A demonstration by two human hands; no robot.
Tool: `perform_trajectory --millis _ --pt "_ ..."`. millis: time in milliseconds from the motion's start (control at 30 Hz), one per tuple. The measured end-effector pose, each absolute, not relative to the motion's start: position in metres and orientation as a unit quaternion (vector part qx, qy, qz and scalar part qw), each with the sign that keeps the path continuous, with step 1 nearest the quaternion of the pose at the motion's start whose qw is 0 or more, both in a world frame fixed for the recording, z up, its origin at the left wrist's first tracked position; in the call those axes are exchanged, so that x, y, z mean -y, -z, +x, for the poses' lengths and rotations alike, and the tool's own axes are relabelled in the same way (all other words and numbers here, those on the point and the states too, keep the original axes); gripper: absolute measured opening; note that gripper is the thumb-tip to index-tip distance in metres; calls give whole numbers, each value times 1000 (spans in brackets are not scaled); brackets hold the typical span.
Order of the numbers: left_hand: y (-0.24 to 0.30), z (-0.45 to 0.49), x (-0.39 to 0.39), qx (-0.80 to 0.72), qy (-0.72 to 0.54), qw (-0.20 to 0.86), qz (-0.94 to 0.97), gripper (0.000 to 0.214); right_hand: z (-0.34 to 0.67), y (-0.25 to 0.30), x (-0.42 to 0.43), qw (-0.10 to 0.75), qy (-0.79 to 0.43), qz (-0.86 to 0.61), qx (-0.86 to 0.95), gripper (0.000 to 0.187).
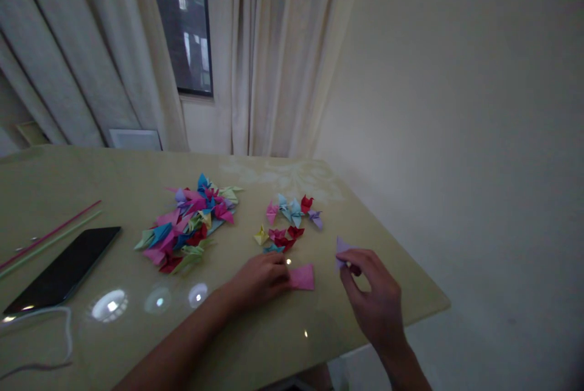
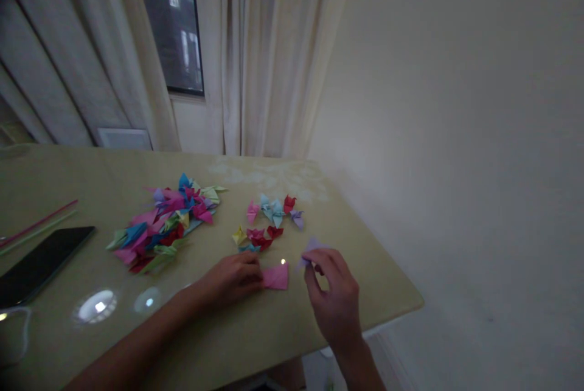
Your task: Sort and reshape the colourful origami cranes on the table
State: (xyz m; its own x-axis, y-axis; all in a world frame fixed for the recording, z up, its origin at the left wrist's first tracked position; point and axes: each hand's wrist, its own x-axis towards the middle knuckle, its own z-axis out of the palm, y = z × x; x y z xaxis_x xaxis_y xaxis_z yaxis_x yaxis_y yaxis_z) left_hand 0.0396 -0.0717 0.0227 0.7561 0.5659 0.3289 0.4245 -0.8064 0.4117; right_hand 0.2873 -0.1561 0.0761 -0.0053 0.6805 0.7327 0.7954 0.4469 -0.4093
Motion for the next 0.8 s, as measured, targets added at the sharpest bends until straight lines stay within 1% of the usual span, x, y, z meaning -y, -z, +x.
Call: perform_trajectory --millis 67,133,200,233,300,333,400,467,533,567,633,667,733,800 --pt "-34 33 66 -316 -224 167 907 22 273 -69 152 413 114 -510 746 19" --pt "-47 24 60 -414 -244 129 867 26 259 -55 148 348 146 -495 782 25" --pt "-59 11 56 -534 -242 26 810 28 245 -38 144 299 162 -478 810 34" --pt "-64 2 55 -587 -222 -34 778 25 239 -30 142 281 162 -472 820 37" --pt "-71 -16 55 -661 -152 -121 725 21 229 -16 139 268 148 -468 829 36" --pt "-71 -24 55 -677 -115 -134 714 21 224 -10 138 269 134 -466 832 34" --pt "-69 -39 55 -687 -60 -120 715 27 219 -2 137 280 98 -464 835 27" --pt "-65 -49 52 -686 -36 -97 720 37 217 2 138 302 67 -462 831 21" --pt "-63 -52 46 -684 -45 -82 724 41 218 3 139 328 50 -467 820 19" --pt "-63 -51 43 -679 -66 -77 727 39 219 2 140 343 44 -469 813 18" --pt "-64 -46 37 -644 -154 -43 748 30 221 0 140 376 26 -469 798 20" --pt "-65 -41 36 -609 -217 -4 763 24 221 -3 140 396 9 -469 790 21" --pt "-67 -28 35 -510 -340 108 783 16 220 -12 136 439 -41 -467 766 26" --pt "-68 -13 39 -407 -417 218 783 14 218 -23 127 473 -98 -473 737 36"
